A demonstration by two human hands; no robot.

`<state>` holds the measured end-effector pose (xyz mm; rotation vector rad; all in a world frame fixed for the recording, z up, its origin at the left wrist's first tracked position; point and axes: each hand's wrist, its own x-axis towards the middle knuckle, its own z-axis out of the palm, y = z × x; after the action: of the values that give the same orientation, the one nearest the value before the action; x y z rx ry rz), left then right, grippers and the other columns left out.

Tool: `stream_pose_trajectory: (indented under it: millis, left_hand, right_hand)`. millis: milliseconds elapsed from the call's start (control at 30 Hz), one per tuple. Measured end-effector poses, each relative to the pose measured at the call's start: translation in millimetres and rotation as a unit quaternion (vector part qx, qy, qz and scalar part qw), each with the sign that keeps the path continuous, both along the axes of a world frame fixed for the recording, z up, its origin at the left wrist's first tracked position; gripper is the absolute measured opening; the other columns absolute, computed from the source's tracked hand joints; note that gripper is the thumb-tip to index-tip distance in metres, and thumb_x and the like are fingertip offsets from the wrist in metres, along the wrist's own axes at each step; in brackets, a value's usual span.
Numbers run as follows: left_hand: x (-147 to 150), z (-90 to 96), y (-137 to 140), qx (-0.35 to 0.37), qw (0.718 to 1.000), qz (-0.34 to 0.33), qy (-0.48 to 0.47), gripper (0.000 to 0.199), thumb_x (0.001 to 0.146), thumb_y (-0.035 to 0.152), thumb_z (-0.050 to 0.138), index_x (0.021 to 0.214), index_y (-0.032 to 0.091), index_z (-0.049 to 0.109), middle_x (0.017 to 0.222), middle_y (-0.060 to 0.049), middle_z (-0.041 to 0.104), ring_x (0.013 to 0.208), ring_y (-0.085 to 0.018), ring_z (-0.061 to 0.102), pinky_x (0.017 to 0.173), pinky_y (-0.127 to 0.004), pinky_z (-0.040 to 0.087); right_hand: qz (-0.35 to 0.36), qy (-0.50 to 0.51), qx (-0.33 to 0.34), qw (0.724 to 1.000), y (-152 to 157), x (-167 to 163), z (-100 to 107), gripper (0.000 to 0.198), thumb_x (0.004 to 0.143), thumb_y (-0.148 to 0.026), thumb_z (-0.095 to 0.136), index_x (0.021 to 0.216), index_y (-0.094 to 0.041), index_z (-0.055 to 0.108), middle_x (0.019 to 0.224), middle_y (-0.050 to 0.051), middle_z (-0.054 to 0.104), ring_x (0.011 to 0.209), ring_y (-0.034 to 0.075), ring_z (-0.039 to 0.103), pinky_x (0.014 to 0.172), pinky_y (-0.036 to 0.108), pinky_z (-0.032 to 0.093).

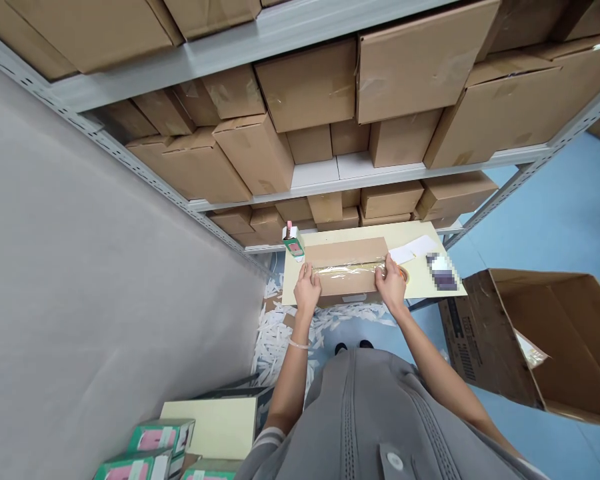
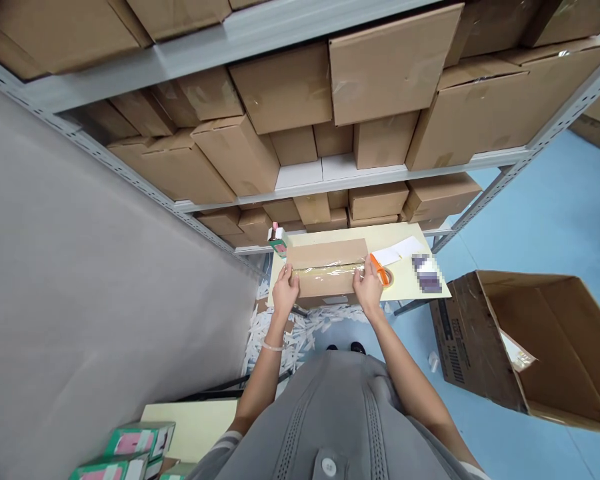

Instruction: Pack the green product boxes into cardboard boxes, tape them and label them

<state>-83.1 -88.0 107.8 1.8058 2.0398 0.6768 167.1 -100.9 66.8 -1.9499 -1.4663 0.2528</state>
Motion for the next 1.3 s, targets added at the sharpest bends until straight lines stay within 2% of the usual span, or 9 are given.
stream_pose_trajectory:
  millis: [133, 267, 467, 600, 967, 1033, 1200, 1300]
  left_hand:
    - [4, -4.2, 4, 0.006, 1.000, -0.001, 0.010, 0.051, 0.096, 0.032, 0.045, 0.146, 0.022, 0.048, 0.156, -0.008, 0.040, 0.132, -0.028, 0.054, 0.107, -0.040, 0.048]
    - [2, -12.7, 25, 0.016, 1.000, -0.014, 0.010, 0.052, 0.097, 0.029, 0.044, 0.147, 0.018, 0.046, 0.157, -0.009, 0.038, 0.137, -0.028, 0.048, 0.109, -0.041, 0.046]
    - [-3, -45.8, 47, -0.042, 0.998, -0.045, 0.010, 0.053, 0.093, 0.020, 0.047, 0.146, 0.016, 0.047, 0.155, -0.012, 0.042, 0.142, -0.024, 0.042, 0.112, -0.040, 0.044]
    - [-6, -62.9, 49, -0.048, 0.998, -0.047, 0.005, 0.054, 0.094, 0.022, 0.047, 0.148, 0.018, 0.044, 0.156, -0.011, 0.039, 0.139, -0.024, 0.046, 0.112, -0.039, 0.043]
    - [7, -70.4, 47, -0.023, 0.999, -0.029, 0.025, 0.052, 0.100, 0.030, 0.036, 0.151, 0.019, 0.039, 0.161, -0.011, 0.030, 0.141, -0.025, 0.043, 0.111, -0.041, 0.044]
    - [10, -67.3, 45, -0.017, 0.999, -0.028, 0.033, 0.052, 0.100, 0.027, 0.036, 0.150, 0.017, 0.040, 0.161, -0.013, 0.028, 0.145, -0.026, 0.036, 0.115, -0.044, 0.039]
    - [24, -57.6, 42, 0.028, 0.995, -0.040, 0.092, 0.057, 0.097, 0.022, 0.037, 0.153, 0.011, 0.033, 0.164, -0.014, 0.017, 0.153, -0.027, 0.006, 0.124, -0.056, 0.007]
    - [38, -58.7, 39, 0.039, 0.984, -0.130, 0.118, 0.060, 0.098, 0.030, 0.040, 0.155, 0.016, 0.029, 0.164, -0.009, 0.018, 0.153, -0.026, 0.005, 0.125, -0.053, 0.007]
  right_hand:
    - [-0.001, -0.012, 0.001, 1.000, 5, 2, -1, 0.065, 0.095, -0.040, 0.035, 0.154, -0.013, 0.033, 0.142, 0.019, 0.054, 0.127, 0.033, 0.054, 0.102, 0.048, 0.046]
    - [0.023, -0.008, -0.010, 1.000, 22, 4, -10, 0.066, 0.096, -0.041, 0.034, 0.156, -0.013, 0.028, 0.144, 0.019, 0.052, 0.128, 0.033, 0.053, 0.099, 0.046, 0.048]
    - [0.079, -0.018, -0.077, 0.994, 44, 20, -45, 0.068, 0.095, -0.040, 0.036, 0.155, -0.009, 0.028, 0.135, 0.023, 0.057, 0.115, 0.035, 0.061, 0.093, 0.047, 0.051]
    - [0.085, -0.032, -0.071, 0.993, 46, 24, -62, 0.067, 0.095, -0.039, 0.038, 0.155, -0.012, 0.027, 0.136, 0.019, 0.057, 0.121, 0.033, 0.058, 0.096, 0.045, 0.050]
    - [0.059, -0.073, -0.103, 0.990, 58, 17, -61, 0.063, 0.097, -0.035, 0.033, 0.154, -0.010, 0.028, 0.142, 0.023, 0.051, 0.125, 0.034, 0.055, 0.094, 0.045, 0.052]
    - [0.051, -0.076, -0.102, 0.991, 55, 14, -61, 0.062, 0.098, -0.035, 0.030, 0.155, -0.010, 0.027, 0.146, 0.023, 0.048, 0.129, 0.034, 0.052, 0.095, 0.046, 0.051]
    - [0.026, -0.098, -0.092, 0.991, 49, 6, -65, 0.062, 0.100, -0.036, 0.022, 0.156, -0.012, 0.023, 0.153, 0.023, 0.040, 0.137, 0.035, 0.044, 0.095, 0.049, 0.051]
    - [0.022, -0.104, -0.093, 0.990, 49, 4, -68, 0.061, 0.100, -0.037, 0.021, 0.156, -0.012, 0.024, 0.153, 0.023, 0.039, 0.140, 0.034, 0.041, 0.100, 0.049, 0.048]
